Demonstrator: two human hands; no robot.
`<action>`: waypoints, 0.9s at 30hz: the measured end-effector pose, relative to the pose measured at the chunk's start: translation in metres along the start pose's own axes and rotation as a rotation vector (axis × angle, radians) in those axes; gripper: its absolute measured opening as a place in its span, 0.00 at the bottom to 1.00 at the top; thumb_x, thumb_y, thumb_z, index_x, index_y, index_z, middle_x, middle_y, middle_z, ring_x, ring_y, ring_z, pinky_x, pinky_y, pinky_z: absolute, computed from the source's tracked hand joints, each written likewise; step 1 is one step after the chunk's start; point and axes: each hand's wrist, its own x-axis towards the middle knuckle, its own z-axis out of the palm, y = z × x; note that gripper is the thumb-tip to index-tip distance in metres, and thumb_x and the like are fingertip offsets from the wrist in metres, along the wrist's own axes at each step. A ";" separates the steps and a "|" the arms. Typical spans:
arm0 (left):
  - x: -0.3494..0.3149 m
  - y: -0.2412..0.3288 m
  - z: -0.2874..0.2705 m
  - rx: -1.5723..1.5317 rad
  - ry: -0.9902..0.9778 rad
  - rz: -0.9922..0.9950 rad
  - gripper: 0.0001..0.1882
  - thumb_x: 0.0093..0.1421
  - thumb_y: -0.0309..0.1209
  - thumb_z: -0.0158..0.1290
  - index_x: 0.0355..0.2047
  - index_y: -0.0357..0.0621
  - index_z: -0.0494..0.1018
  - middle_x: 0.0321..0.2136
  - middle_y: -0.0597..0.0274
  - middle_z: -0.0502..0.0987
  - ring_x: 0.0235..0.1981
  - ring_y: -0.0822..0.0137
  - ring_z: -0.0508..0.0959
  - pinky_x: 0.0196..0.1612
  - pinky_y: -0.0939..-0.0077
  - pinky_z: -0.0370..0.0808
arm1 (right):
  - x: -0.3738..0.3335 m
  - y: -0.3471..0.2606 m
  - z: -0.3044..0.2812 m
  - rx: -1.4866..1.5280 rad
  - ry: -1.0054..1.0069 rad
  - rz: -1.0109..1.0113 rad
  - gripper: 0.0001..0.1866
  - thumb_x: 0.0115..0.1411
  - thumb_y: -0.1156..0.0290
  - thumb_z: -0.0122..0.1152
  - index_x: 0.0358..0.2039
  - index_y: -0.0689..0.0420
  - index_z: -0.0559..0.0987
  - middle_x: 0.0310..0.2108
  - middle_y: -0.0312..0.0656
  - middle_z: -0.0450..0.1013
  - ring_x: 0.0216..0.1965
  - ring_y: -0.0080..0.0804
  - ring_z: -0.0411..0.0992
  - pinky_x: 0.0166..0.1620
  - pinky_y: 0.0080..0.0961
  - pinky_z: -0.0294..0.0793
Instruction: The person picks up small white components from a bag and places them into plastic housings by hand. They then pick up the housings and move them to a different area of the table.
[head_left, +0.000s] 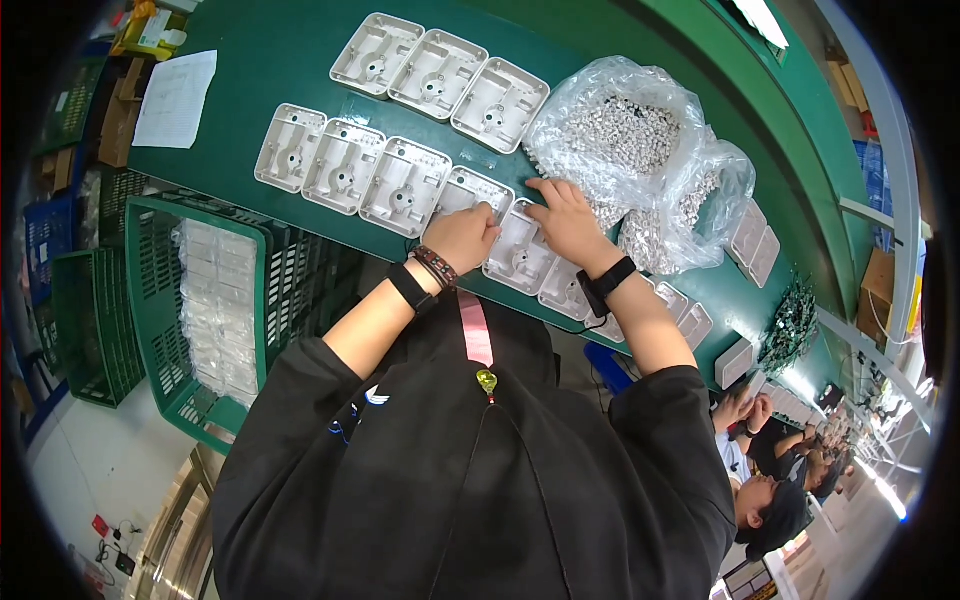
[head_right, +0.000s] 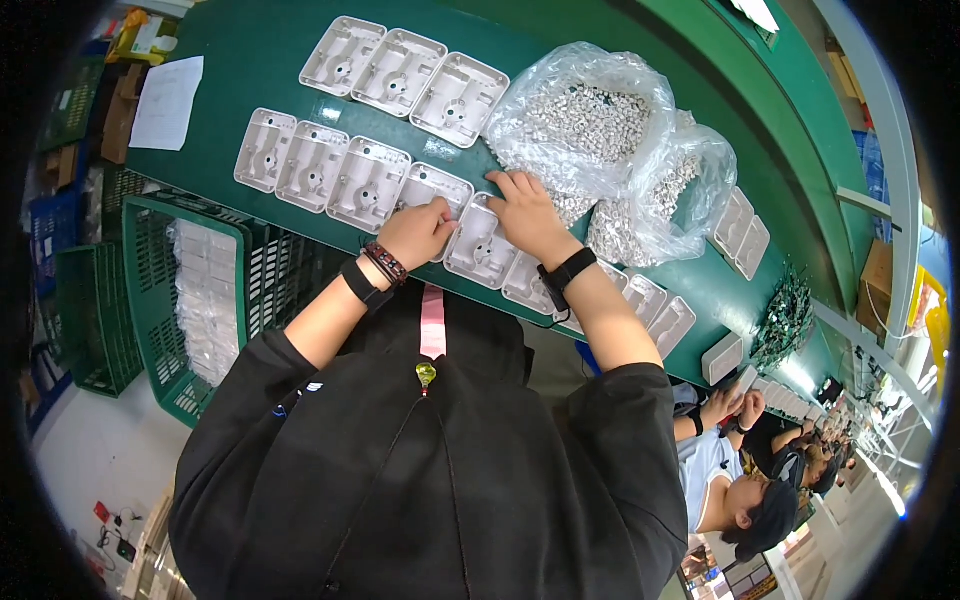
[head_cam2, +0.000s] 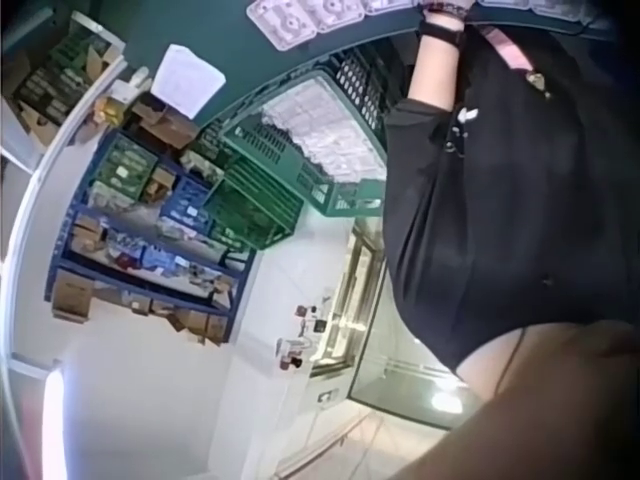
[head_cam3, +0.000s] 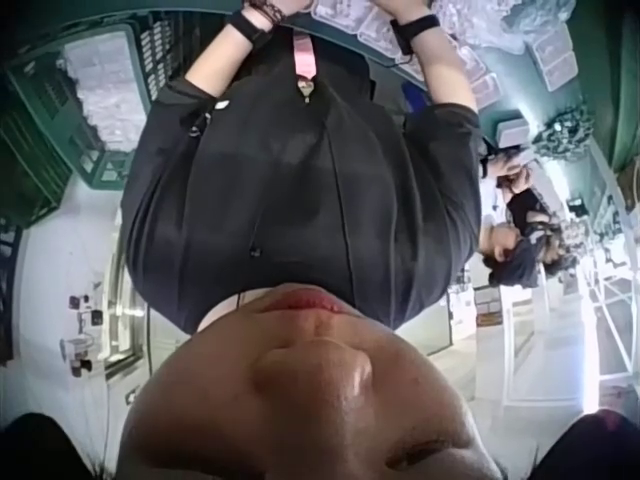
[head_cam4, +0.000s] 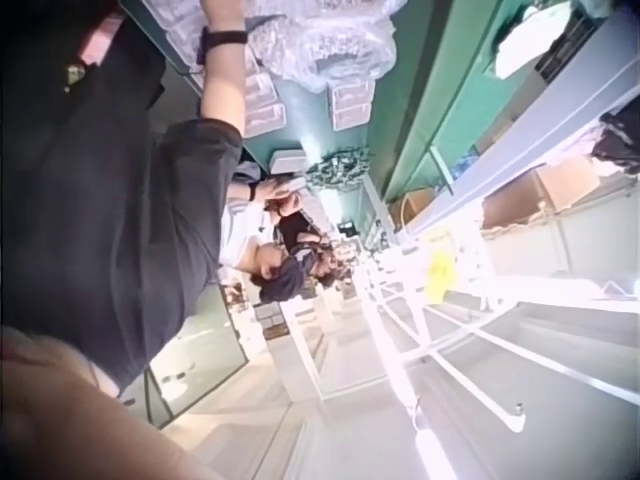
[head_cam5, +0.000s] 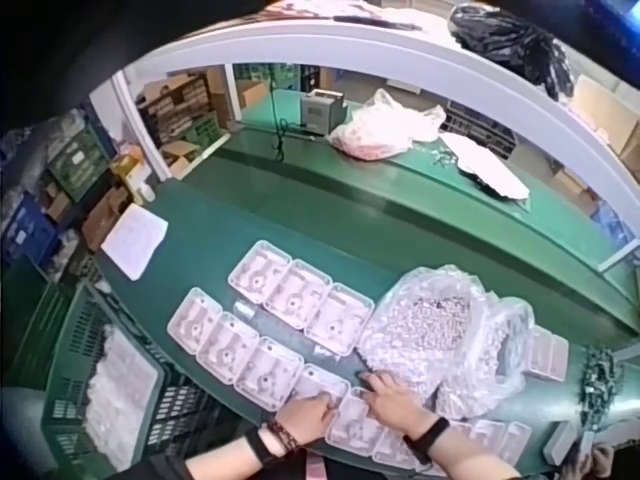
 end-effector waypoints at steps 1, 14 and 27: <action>0.000 -0.001 0.000 -0.019 0.024 0.007 0.11 0.56 0.40 0.46 0.31 0.45 0.66 0.20 0.56 0.74 0.21 0.55 0.73 0.23 0.63 0.68 | 0.002 0.000 -0.002 0.036 -0.008 0.026 0.12 0.41 0.77 0.53 0.29 0.54 0.77 0.43 0.39 0.64 0.44 0.39 0.61 0.46 0.32 0.63; -0.008 0.007 -0.033 -1.199 -0.317 -0.278 0.37 0.57 0.62 0.24 0.49 0.43 0.60 0.25 0.68 0.67 0.14 0.81 0.59 0.14 0.89 0.53 | 0.029 -0.099 -0.015 0.481 0.253 0.228 0.09 0.41 0.73 0.61 0.26 0.56 0.74 0.35 0.41 0.65 0.38 0.41 0.62 0.41 0.34 0.62; -0.028 -0.022 -0.017 -0.843 -0.193 -0.215 0.23 0.63 0.49 0.33 0.38 0.42 0.66 0.21 0.68 0.67 0.16 0.79 0.63 0.18 0.84 0.59 | 0.018 -0.119 0.005 0.609 0.200 0.573 0.09 0.45 0.73 0.60 0.27 0.57 0.71 0.30 0.40 0.67 0.33 0.40 0.66 0.37 0.30 0.66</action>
